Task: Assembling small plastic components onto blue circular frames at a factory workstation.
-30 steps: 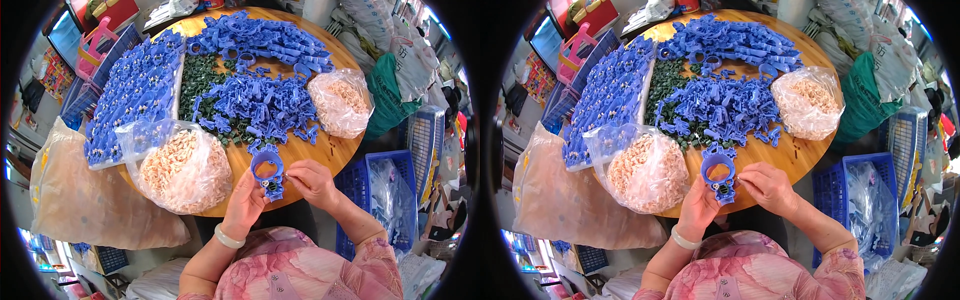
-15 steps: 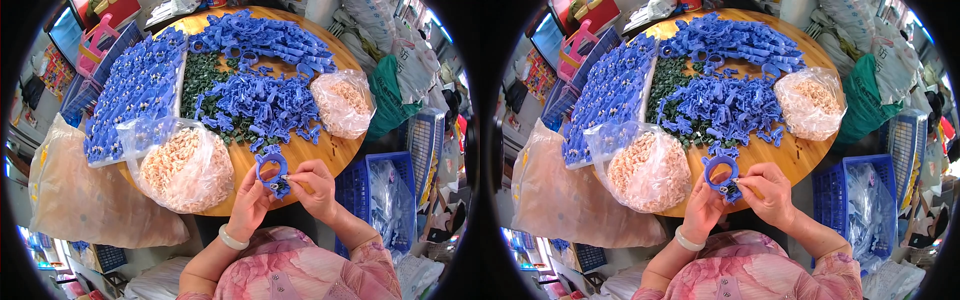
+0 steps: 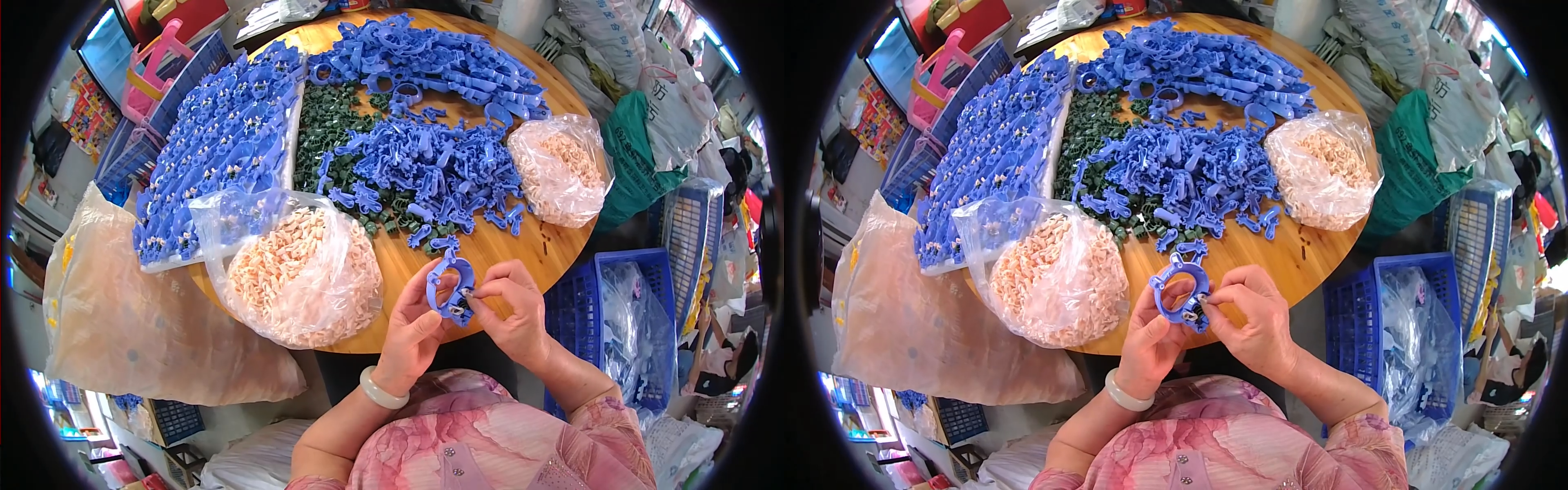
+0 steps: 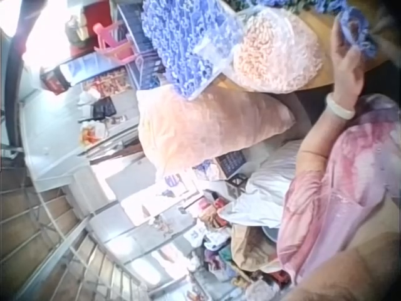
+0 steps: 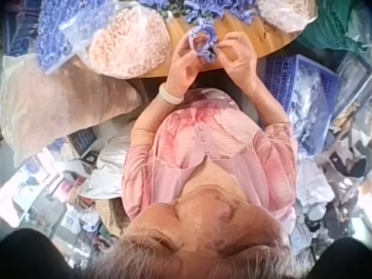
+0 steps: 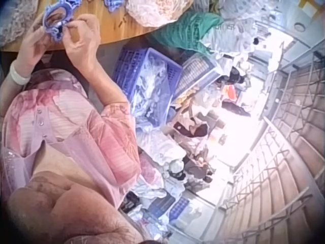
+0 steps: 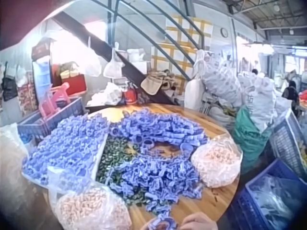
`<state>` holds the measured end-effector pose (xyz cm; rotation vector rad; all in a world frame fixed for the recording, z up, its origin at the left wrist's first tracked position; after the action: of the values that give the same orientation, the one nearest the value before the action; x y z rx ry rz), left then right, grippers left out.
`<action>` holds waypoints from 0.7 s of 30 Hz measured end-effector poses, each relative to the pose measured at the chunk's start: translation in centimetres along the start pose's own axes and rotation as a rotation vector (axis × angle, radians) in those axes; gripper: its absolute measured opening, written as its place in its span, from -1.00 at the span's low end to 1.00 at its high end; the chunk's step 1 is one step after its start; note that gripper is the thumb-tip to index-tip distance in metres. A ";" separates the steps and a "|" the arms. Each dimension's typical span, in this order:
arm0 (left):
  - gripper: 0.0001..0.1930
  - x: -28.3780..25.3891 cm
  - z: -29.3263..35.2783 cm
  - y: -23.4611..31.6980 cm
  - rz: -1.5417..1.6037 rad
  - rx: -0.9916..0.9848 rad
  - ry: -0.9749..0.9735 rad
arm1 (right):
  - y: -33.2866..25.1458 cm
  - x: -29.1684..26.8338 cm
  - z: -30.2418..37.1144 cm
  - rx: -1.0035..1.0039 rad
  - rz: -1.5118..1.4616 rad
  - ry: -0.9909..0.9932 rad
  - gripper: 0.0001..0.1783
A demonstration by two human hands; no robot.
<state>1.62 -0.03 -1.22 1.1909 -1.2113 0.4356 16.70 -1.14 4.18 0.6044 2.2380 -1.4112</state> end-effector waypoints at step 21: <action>-0.28 -0.5 0.1 0.0 -0.067 -0.005 0.014 | 0.6 -0.2 -0.6 -0.079 0.027 -0.152 -0.86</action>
<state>1.39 0.00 -1.69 1.2192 -1.1561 0.3902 17.15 -0.39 4.12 0.4829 2.1466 -1.3040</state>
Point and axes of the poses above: each hand's wrist, its own z-axis away from the middle knuckle, its own x-axis out of the palm, y = z × x, the point moved 2 cm from there along -z, towards the middle knuckle, and after that the axes turned 7 degrees about -y, right-handed, at the moved point
